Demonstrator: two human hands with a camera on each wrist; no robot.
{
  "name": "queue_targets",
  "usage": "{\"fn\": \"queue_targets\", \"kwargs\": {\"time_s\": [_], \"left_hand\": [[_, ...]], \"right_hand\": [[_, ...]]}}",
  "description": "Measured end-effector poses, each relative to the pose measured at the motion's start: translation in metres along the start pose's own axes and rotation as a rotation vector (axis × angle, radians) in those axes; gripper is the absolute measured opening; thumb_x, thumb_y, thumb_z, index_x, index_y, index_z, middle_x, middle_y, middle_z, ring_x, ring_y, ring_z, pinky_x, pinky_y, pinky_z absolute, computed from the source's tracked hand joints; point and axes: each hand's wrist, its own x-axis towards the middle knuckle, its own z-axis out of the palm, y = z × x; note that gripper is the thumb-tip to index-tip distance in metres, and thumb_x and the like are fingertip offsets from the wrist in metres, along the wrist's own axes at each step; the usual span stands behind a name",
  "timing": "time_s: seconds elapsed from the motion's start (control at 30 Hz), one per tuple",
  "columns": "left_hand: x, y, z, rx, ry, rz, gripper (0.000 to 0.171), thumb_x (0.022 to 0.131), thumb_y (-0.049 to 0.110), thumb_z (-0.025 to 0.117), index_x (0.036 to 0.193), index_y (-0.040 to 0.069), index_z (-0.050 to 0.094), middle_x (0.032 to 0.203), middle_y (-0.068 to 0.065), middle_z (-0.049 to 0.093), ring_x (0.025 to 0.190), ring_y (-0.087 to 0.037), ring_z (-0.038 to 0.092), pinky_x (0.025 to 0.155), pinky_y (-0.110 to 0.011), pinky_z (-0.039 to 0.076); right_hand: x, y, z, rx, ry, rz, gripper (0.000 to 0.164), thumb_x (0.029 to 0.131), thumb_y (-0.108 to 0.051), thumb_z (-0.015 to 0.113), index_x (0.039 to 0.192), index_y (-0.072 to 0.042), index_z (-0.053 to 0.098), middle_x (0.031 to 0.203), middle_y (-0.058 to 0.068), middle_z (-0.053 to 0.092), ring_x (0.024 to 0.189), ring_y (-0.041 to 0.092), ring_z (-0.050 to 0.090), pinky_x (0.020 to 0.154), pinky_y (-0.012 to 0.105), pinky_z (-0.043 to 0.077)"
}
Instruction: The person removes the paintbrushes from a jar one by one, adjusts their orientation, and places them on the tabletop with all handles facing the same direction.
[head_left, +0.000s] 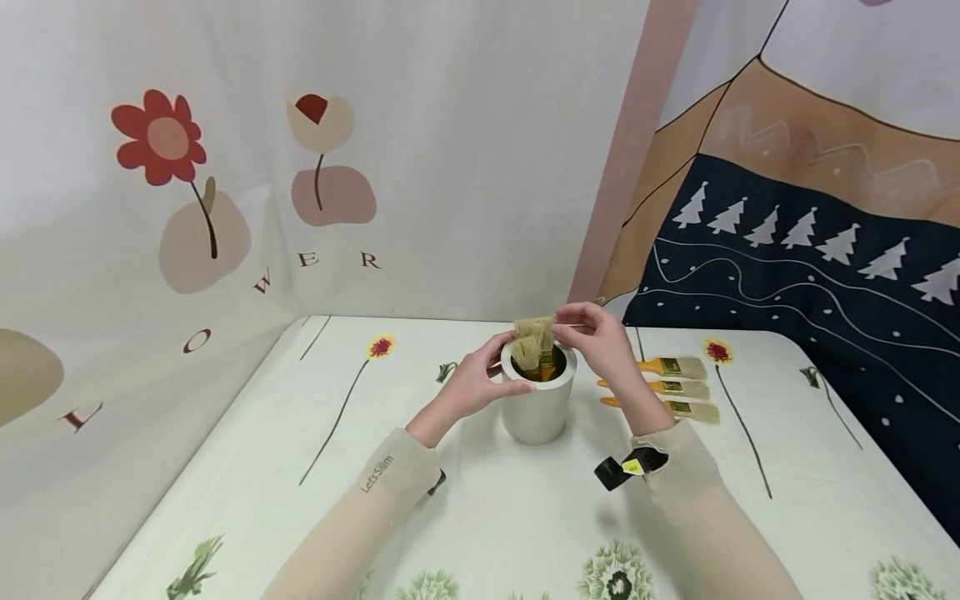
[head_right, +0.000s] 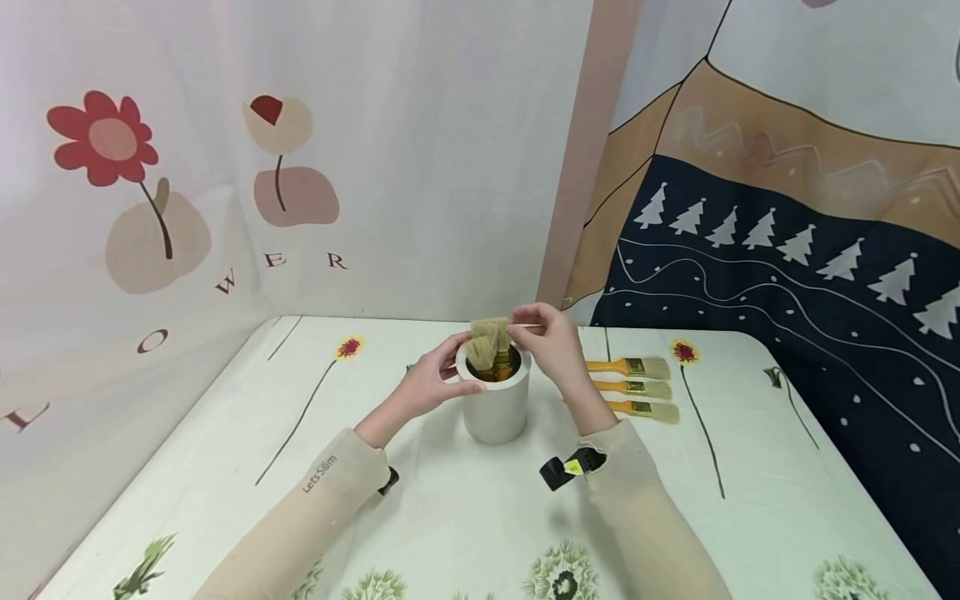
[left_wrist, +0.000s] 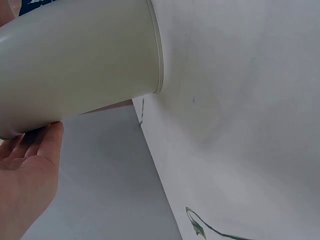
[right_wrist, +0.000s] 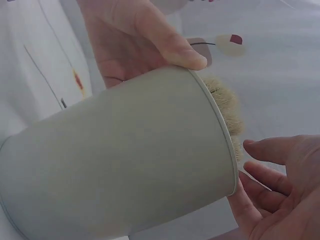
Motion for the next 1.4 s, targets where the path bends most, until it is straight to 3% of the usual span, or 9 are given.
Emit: {"fn": "queue_targets", "kwargs": {"time_s": [0.17, 0.3, 0.7, 1.0, 1.4], "left_hand": [[0.000, -0.001, 0.000, -0.005, 0.004, 0.008, 0.084, 0.083, 0.030, 0.083, 0.153, 0.017, 0.038, 0.154, -0.006, 0.045, 0.141, -0.026, 0.047, 0.117, -0.043, 0.043], [0.000, -0.001, 0.001, -0.004, 0.005, 0.015, 0.084, 0.083, 0.028, 0.082, 0.153, 0.017, 0.038, 0.154, -0.006, 0.045, 0.141, -0.026, 0.047, 0.117, -0.043, 0.043], [0.001, 0.000, 0.000, 0.000, -0.003, 0.007, 0.085, 0.084, 0.029, 0.082, 0.154, 0.017, 0.036, 0.155, -0.006, 0.044, 0.141, -0.026, 0.047, 0.117, -0.043, 0.043], [0.001, 0.000, 0.001, 0.000, 0.004, 0.009, 0.084, 0.083, 0.030, 0.082, 0.153, 0.017, 0.037, 0.155, -0.006, 0.044, 0.141, -0.027, 0.048, 0.117, -0.044, 0.044], [0.001, -0.001, 0.002, -0.002, 0.011, 0.013, 0.081, 0.083, 0.029, 0.083, 0.151, 0.020, 0.041, 0.155, -0.005, 0.045, 0.141, -0.027, 0.047, 0.117, -0.045, 0.043]], "right_hand": [[0.001, -0.003, 0.003, -0.064, -0.025, -0.067, 0.035, 0.097, -0.016, 0.065, 0.132, -0.010, 0.062, 0.131, 0.014, 0.066, 0.112, 0.032, 0.067, 0.095, 0.043, 0.060], [0.002, -0.006, 0.005, -0.117, -0.045, -0.092, 0.033, 0.098, -0.014, 0.064, 0.130, -0.012, 0.065, 0.129, 0.013, 0.067, 0.111, 0.032, 0.067, 0.095, 0.046, 0.060], [0.003, -0.007, 0.008, -0.142, -0.001, -0.071, 0.025, 0.095, -0.011, 0.067, 0.121, -0.008, 0.068, 0.113, 0.016, 0.071, 0.099, 0.030, 0.067, 0.088, 0.039, 0.060], [0.003, -0.006, 0.005, -0.122, 0.058, -0.090, 0.017, 0.094, -0.013, 0.069, 0.110, -0.006, 0.070, 0.102, 0.015, 0.071, 0.084, 0.022, 0.062, 0.069, 0.021, 0.052], [0.001, -0.012, -0.005, -0.060, 0.106, -0.086, 0.019, 0.095, -0.013, 0.068, 0.112, -0.004, 0.067, 0.105, 0.015, 0.069, 0.086, 0.020, 0.067, 0.075, 0.021, 0.063]]}}
